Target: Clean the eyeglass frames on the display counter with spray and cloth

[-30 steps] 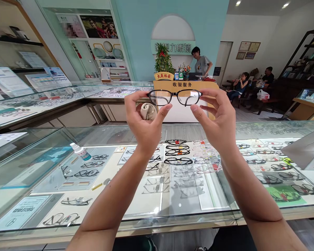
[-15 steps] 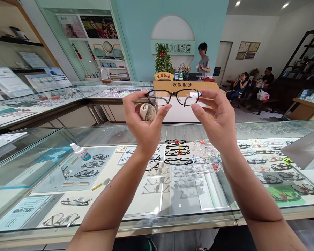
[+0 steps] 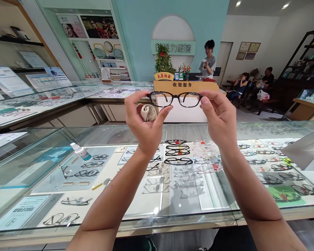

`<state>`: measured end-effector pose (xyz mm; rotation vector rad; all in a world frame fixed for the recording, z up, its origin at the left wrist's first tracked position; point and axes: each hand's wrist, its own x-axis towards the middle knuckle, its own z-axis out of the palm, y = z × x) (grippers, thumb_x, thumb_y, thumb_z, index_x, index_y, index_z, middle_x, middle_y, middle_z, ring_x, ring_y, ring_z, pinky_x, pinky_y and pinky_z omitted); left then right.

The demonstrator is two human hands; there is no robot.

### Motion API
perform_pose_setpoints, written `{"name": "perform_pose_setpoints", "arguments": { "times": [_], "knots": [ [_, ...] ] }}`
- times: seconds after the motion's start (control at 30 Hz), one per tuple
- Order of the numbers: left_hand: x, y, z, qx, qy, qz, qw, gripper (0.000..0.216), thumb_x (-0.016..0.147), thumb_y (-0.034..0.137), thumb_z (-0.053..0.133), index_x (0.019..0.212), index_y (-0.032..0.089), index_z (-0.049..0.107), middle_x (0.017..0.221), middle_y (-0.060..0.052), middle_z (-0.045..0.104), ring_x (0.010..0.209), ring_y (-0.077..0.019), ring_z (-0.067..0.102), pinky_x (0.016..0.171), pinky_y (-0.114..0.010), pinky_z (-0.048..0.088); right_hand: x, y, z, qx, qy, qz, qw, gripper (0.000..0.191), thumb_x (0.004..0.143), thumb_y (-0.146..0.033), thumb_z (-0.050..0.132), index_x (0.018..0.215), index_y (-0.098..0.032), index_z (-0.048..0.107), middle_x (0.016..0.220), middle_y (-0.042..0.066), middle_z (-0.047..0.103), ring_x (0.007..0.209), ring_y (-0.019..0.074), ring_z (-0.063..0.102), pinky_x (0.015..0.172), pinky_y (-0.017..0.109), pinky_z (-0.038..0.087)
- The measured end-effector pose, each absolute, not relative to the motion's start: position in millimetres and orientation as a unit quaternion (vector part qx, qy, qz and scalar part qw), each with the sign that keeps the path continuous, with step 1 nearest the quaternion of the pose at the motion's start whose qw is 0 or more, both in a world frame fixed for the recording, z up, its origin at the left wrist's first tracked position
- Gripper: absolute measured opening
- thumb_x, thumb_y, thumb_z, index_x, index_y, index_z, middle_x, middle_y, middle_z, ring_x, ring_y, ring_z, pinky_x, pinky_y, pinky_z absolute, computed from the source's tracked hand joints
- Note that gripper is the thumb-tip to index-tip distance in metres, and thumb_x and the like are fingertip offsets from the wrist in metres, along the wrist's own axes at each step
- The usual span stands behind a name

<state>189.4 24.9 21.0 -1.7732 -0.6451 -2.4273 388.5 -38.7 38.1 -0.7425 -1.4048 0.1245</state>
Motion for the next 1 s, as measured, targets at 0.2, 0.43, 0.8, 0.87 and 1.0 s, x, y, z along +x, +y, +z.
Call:
{"name": "perform_pose_setpoints", "arguments": {
  "times": [0.2, 0.43, 0.8, 0.87, 1.0],
  "knots": [
    [190, 26, 20, -0.568, -0.234, -0.785, 0.079, 0.066, 0.081, 0.067, 0.093, 0.125, 0.027, 0.065, 0.128, -0.009, 0.068, 0.129, -0.032, 0.067, 0.11, -0.05, 0.058, 390, -36, 39, -0.33, -0.618, 0.112, 0.705, 0.026, 0.104, -0.052, 0.075, 0.118, -0.032, 0.081, 0.122, 0.004, 0.082, 0.119, 0.0214, 0.078, 0.097, 0.038, 0.067],
    [191, 28, 17, -0.578, -0.217, -0.785, 0.059, 0.065, 0.084, 0.063, 0.092, 0.13, 0.028, 0.064, 0.132, -0.009, 0.068, 0.133, -0.031, 0.066, 0.112, -0.048, 0.057, 388, -39, 40, -0.338, -0.607, 0.121, 0.709, 0.029, 0.101, -0.056, 0.077, 0.118, -0.032, 0.082, 0.123, 0.004, 0.082, 0.118, 0.0221, 0.078, 0.095, 0.039, 0.068],
    [197, 36, 14, -0.609, -0.195, -0.766, -0.067, 0.068, 0.084, 0.071, 0.089, 0.134, 0.034, 0.063, 0.139, -0.008, 0.073, 0.123, -0.0267, 0.074, 0.103, -0.044, 0.064, 385, -41, 39, -0.345, -0.599, 0.054, 0.721, 0.026, 0.101, -0.051, 0.078, 0.116, -0.03, 0.08, 0.122, 0.005, 0.083, 0.111, 0.0223, 0.08, 0.089, 0.038, 0.067],
    [198, 36, 14, -0.612, -0.202, -0.758, -0.097, 0.07, 0.084, 0.074, 0.087, 0.136, 0.034, 0.061, 0.14, -0.008, 0.073, 0.117, -0.0256, 0.076, 0.098, -0.042, 0.066, 384, -41, 38, -0.345, -0.597, 0.049, 0.723, 0.027, 0.101, -0.051, 0.078, 0.116, -0.029, 0.08, 0.122, 0.006, 0.082, 0.113, 0.0227, 0.08, 0.09, 0.038, 0.067],
    [199, 33, 14, -0.61, -0.213, -0.754, -0.119, 0.073, 0.082, 0.077, 0.086, 0.135, 0.033, 0.062, 0.141, -0.011, 0.074, 0.115, -0.0265, 0.077, 0.092, -0.041, 0.066, 382, -42, 38, -0.334, -0.591, 0.068, 0.731, 0.028, 0.098, -0.054, 0.081, 0.114, -0.031, 0.079, 0.122, 0.005, 0.081, 0.115, 0.0234, 0.079, 0.092, 0.039, 0.068]
  ]
}}
